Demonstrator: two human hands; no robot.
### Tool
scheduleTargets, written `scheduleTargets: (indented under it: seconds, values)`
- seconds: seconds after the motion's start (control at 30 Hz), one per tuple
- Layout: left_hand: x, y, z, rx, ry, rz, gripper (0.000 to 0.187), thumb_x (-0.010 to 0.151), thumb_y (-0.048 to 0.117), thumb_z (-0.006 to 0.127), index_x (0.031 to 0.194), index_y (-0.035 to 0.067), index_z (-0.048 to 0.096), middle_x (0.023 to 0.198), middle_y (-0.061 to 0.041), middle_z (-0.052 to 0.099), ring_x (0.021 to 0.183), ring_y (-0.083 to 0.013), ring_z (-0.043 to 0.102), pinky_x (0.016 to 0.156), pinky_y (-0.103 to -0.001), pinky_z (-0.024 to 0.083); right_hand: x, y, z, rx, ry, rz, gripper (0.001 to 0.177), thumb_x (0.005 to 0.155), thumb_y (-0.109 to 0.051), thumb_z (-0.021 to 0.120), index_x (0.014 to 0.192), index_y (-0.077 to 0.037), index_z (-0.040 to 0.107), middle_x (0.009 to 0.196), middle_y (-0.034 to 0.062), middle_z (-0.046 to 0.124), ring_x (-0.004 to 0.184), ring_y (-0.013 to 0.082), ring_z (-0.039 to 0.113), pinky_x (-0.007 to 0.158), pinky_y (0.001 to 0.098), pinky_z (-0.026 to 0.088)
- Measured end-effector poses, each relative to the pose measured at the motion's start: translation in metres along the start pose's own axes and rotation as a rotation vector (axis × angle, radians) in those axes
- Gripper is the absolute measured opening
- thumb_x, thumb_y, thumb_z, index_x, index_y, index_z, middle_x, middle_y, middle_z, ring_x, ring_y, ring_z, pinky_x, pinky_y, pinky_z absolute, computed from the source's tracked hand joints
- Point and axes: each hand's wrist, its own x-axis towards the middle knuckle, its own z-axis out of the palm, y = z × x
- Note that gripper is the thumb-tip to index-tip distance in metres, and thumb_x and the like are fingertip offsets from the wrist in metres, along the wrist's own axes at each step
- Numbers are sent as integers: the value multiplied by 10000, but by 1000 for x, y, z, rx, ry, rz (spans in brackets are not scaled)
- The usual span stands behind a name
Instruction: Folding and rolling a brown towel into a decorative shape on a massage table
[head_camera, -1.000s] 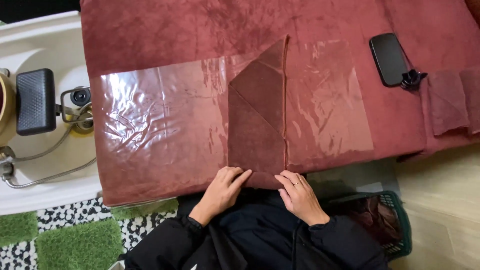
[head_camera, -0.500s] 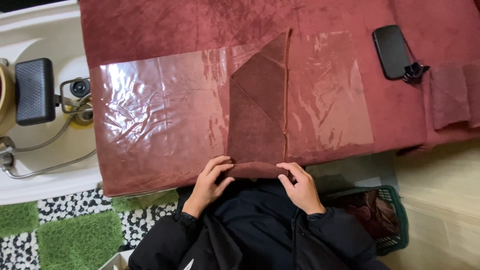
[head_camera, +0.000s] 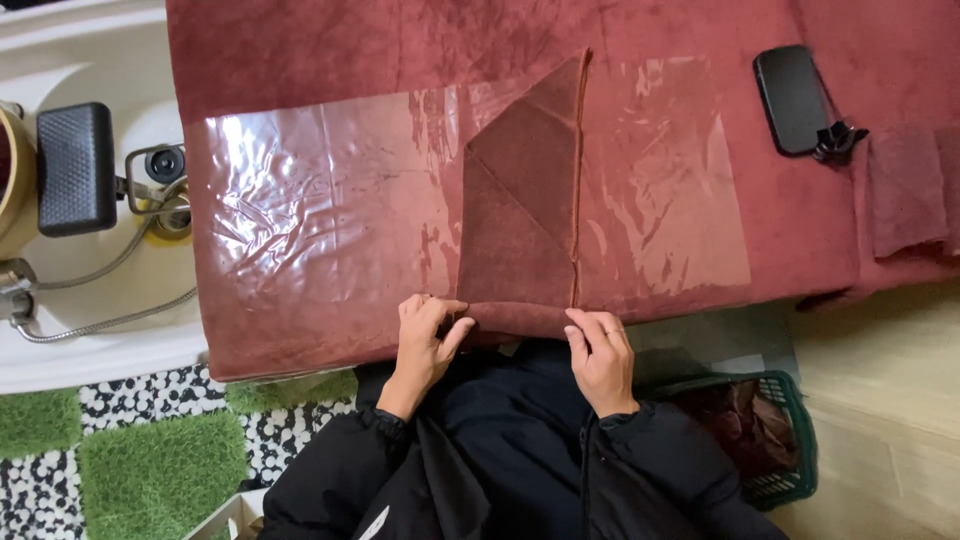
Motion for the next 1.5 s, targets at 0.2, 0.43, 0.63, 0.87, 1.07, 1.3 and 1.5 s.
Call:
scheduleTargets:
  seconds: [0.2,0.43,0.63,0.87,1.07,1.3,1.5]
  values:
    - [10,-3,2,130,16,-35,191,900,407,786,990,244,744,809,20,557,793,-218,573,848,-398,457,18,-15,-5,-92,20,-341,468,862,-282,806,1289,-116,713,1306,123,651,1152,332,632,981,449,505]
    - [17,8,-4,-68,59,-2,383,869,380,825,1189,189,738,1005,-51,625,906,-271,649,892,-384,508,27,8,2,186,-36,-100,351,871,-124,788,1221,-116,758,1117,61,740,993,298,681,913,406,511]
    - [22,14,-12,-89,-64,102,455,834,165,827,1270,109,709,1138,-110,666,1035,-334,679,948,-434,524,40,5,-7,254,-99,17,317,882,-107,777,1198,-105,761,1076,89,742,990,318,698,905,416,539]
    - [27,3,-7,-23,-99,68,302,889,344,774,1148,197,723,1079,-7,712,962,-250,654,923,-392,447,34,2,-17,190,-60,-87,604,824,-153,834,1385,-60,629,1294,155,655,1111,357,649,951,466,517]
    - [30,0,-4,-21,-91,46,198,939,371,726,1057,212,723,1014,40,718,896,-211,628,859,-352,426,23,33,1,222,-22,-56,338,908,-189,767,1231,-106,716,1083,63,717,978,293,656,938,406,502]
    - [34,-4,8,-19,-12,-24,177,961,351,717,1042,195,702,866,8,678,779,-224,614,789,-358,418,46,23,5,139,-62,34,167,1020,-237,642,1051,-106,740,913,70,711,875,315,659,890,421,507]
    - [38,2,4,30,-70,-4,78,977,304,686,1031,271,732,781,54,619,772,-186,613,793,-319,410,53,20,13,58,-59,89,129,987,-218,668,980,-101,720,827,85,661,839,332,661,852,433,528]
